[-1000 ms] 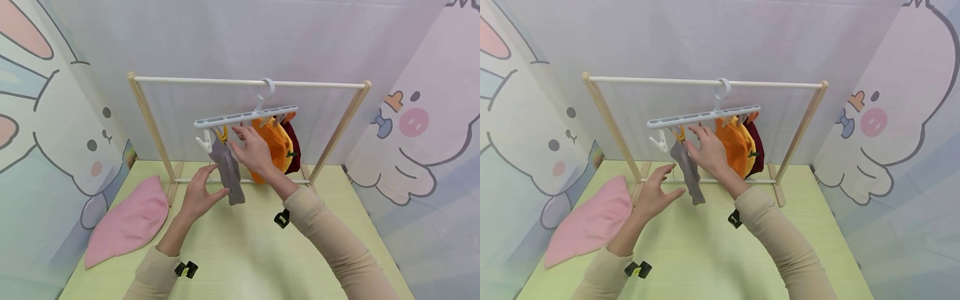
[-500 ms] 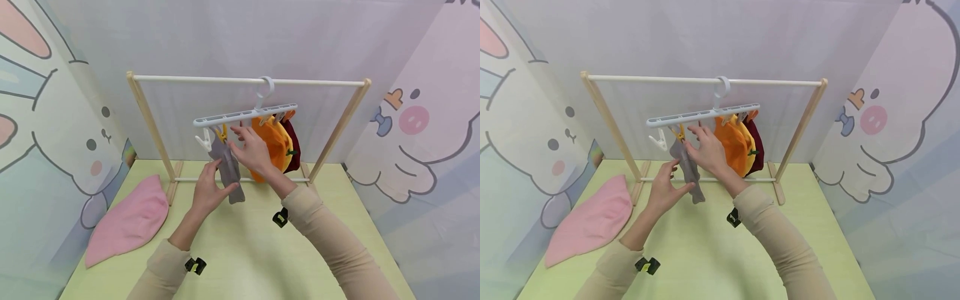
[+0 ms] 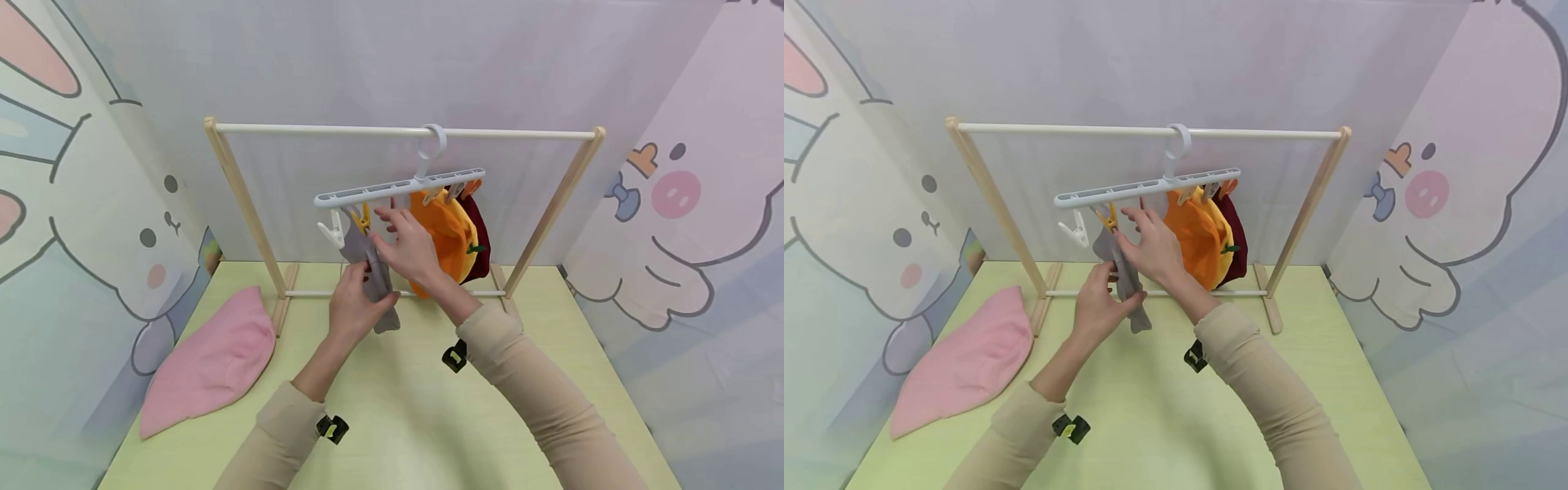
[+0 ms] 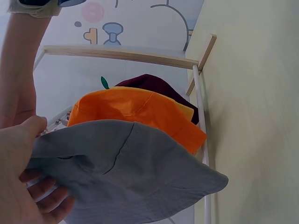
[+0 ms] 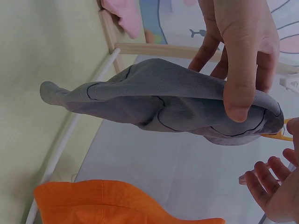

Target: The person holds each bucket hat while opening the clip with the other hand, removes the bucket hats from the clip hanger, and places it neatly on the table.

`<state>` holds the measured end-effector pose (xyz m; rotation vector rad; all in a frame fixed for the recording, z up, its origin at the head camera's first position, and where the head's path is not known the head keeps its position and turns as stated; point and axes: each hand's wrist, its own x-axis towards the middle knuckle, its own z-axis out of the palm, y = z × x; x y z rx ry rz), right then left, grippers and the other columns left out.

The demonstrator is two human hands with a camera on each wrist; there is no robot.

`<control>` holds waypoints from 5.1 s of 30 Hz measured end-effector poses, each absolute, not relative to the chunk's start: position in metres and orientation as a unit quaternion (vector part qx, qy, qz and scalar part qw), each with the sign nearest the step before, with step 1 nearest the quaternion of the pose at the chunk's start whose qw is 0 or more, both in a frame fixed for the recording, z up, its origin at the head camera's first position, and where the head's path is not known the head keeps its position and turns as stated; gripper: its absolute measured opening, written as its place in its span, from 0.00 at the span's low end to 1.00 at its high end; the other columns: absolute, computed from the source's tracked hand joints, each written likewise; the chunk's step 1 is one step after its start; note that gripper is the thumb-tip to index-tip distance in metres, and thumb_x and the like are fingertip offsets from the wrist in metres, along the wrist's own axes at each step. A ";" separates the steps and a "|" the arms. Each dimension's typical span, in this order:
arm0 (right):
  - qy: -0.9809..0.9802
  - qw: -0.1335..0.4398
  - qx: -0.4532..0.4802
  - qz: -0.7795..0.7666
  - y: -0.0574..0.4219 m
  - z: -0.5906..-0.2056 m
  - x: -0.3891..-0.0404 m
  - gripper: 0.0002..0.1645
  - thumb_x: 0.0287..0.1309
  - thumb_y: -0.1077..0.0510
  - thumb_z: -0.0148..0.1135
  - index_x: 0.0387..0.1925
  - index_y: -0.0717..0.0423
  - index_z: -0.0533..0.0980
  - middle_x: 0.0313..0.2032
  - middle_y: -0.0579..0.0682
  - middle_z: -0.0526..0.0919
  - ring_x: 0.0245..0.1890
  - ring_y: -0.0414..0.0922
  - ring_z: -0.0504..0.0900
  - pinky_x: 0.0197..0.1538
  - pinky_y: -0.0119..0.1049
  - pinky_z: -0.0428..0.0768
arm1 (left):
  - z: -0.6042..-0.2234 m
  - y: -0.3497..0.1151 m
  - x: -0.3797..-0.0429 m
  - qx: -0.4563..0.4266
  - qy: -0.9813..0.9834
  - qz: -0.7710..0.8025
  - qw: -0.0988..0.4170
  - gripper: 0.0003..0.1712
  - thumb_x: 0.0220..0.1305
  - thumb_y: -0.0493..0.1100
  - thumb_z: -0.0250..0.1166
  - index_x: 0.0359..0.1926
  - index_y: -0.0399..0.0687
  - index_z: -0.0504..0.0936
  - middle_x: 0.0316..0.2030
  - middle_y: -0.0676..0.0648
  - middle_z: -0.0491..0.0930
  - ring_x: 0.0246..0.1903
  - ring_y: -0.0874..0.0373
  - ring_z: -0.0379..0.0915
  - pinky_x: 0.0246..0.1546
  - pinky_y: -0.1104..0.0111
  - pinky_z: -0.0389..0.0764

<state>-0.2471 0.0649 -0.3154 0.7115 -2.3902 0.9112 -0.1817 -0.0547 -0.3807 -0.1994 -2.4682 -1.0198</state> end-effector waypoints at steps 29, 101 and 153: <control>-0.862 0.246 0.261 0.358 0.059 -0.316 -0.248 0.27 0.49 0.48 0.59 0.52 0.53 0.69 0.42 0.49 0.75 0.35 0.42 0.79 0.39 0.33 0.76 | -0.379 -0.061 -0.181 -0.035 -0.885 -0.408 0.221 0.08 0.48 0.42 0.62 0.32 0.48 0.74 0.25 0.49 0.78 0.23 0.60 0.76 0.21 0.68 0.75; -0.879 0.303 0.186 0.317 0.048 -0.300 -0.238 0.12 0.51 0.44 0.55 0.33 0.46 0.71 0.30 0.40 0.80 0.24 0.33 0.79 0.22 0.29 0.72 | -0.376 -0.050 -0.163 -0.106 -0.871 -0.379 0.295 0.10 0.46 0.36 0.60 0.17 0.52 0.67 0.14 0.55 0.73 0.16 0.66 0.72 0.16 0.74 0.71; -0.884 0.289 0.200 0.310 0.049 -0.302 -0.240 0.15 0.49 0.44 0.55 0.34 0.48 0.69 0.29 0.40 0.78 0.24 0.33 0.78 0.20 0.27 0.72 | -0.379 -0.088 -0.165 -0.080 -0.918 -0.304 0.243 0.02 0.47 0.37 0.61 0.26 0.48 0.77 0.18 0.49 0.78 0.16 0.59 0.73 0.14 0.68 0.69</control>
